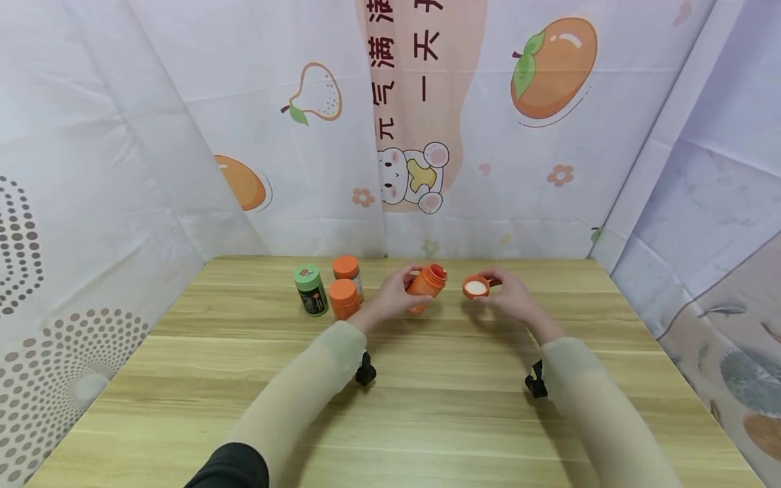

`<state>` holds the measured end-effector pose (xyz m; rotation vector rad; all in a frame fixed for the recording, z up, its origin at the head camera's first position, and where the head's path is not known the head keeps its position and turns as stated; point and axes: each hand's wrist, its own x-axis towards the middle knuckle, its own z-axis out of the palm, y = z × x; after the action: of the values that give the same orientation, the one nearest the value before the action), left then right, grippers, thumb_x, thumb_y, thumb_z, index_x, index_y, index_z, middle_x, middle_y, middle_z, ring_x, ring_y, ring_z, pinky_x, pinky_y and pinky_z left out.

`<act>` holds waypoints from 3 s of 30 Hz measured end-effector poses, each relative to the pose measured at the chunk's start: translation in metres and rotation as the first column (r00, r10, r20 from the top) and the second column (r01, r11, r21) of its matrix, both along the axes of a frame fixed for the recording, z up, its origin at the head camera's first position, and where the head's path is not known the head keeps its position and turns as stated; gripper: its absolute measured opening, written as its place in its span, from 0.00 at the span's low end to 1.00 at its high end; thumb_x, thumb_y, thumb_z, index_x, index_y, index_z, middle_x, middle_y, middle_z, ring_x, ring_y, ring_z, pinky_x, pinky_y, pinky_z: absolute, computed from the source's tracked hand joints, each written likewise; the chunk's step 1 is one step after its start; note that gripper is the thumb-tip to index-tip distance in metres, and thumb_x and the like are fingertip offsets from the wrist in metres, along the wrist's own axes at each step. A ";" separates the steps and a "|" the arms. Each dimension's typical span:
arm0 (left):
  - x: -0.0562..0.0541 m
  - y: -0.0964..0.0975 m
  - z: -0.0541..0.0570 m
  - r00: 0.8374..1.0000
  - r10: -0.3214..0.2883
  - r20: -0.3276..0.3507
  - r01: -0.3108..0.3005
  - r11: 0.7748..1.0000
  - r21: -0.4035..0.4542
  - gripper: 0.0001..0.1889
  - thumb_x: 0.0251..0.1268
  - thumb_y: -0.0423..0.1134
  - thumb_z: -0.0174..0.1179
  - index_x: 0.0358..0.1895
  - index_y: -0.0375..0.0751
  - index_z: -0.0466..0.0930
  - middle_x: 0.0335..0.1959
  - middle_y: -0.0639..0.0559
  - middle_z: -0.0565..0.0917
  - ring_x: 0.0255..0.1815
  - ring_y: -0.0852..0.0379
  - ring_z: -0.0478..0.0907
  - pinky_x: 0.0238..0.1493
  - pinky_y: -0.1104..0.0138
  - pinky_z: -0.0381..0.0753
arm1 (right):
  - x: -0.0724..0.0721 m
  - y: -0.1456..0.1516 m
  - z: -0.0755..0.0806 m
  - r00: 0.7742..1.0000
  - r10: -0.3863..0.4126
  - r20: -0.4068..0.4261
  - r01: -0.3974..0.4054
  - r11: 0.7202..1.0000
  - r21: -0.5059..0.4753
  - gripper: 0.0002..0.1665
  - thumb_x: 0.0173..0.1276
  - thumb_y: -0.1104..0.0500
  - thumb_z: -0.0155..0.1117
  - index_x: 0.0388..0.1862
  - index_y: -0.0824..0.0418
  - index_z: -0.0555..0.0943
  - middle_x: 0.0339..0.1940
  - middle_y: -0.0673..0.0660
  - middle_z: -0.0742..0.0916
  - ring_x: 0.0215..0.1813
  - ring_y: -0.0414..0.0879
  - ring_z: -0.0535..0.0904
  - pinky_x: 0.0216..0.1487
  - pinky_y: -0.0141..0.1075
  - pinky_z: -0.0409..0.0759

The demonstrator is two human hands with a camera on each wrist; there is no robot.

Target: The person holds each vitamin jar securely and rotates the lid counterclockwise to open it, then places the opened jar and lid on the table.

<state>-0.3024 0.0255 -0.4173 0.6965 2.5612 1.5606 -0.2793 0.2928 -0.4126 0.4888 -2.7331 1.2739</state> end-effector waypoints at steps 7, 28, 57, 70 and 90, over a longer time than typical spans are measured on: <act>0.002 0.005 -0.002 0.998 0.014 0.069 -0.015 1.000 0.011 0.32 0.53 0.36 0.74 0.61 0.45 0.69 0.53 0.46 0.82 0.52 0.56 0.78 0.53 0.62 0.76 | 0.000 -0.001 -0.005 0.996 0.020 0.082 -0.023 0.999 0.038 0.30 0.58 0.67 0.72 0.58 0.73 0.73 0.52 0.70 0.80 0.56 0.65 0.73 0.56 0.57 0.69; 0.004 0.006 -0.004 0.990 0.075 0.120 -0.080 0.996 0.039 0.31 0.53 0.34 0.73 0.59 0.43 0.67 0.52 0.45 0.81 0.52 0.53 0.78 0.52 0.62 0.77 | -0.005 0.002 -0.017 0.983 0.055 0.174 -0.077 0.990 0.121 0.32 0.57 0.64 0.74 0.58 0.76 0.73 0.49 0.68 0.81 0.51 0.61 0.77 0.51 0.48 0.75; 0.002 0.008 -0.011 0.989 0.060 0.138 -0.066 0.997 0.041 0.32 0.54 0.32 0.72 0.59 0.40 0.63 0.57 0.44 0.76 0.58 0.49 0.74 0.57 0.58 0.74 | -0.004 0.003 -0.025 0.984 0.050 0.168 -0.079 0.983 0.168 0.32 0.57 0.63 0.74 0.57 0.76 0.73 0.47 0.66 0.82 0.48 0.58 0.76 0.49 0.47 0.74; 0.002 0.007 -0.007 0.990 0.067 0.125 -0.068 0.998 0.001 0.34 0.54 0.33 0.73 0.62 0.40 0.63 0.58 0.44 0.75 0.60 0.48 0.74 0.58 0.59 0.74 | 0.001 0.004 -0.017 0.976 0.083 0.200 -0.106 0.989 0.104 0.37 0.58 0.63 0.74 0.62 0.77 0.69 0.53 0.71 0.79 0.56 0.64 0.75 0.56 0.54 0.72; 0.013 -0.013 0.019 0.991 0.051 0.125 -0.061 0.995 0.075 0.35 0.54 0.36 0.73 0.63 0.44 0.65 0.61 0.45 0.75 0.66 0.47 0.70 0.63 0.56 0.69 | 0.009 -0.004 0.016 0.994 0.084 0.063 -0.092 0.986 0.142 0.37 0.60 0.59 0.73 0.65 0.70 0.70 0.60 0.71 0.76 0.62 0.65 0.68 0.58 0.62 0.65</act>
<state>-0.2898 0.0126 -0.3983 0.5209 2.4628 1.6734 -0.2708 0.2887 -0.3963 0.6019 -2.8962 1.1290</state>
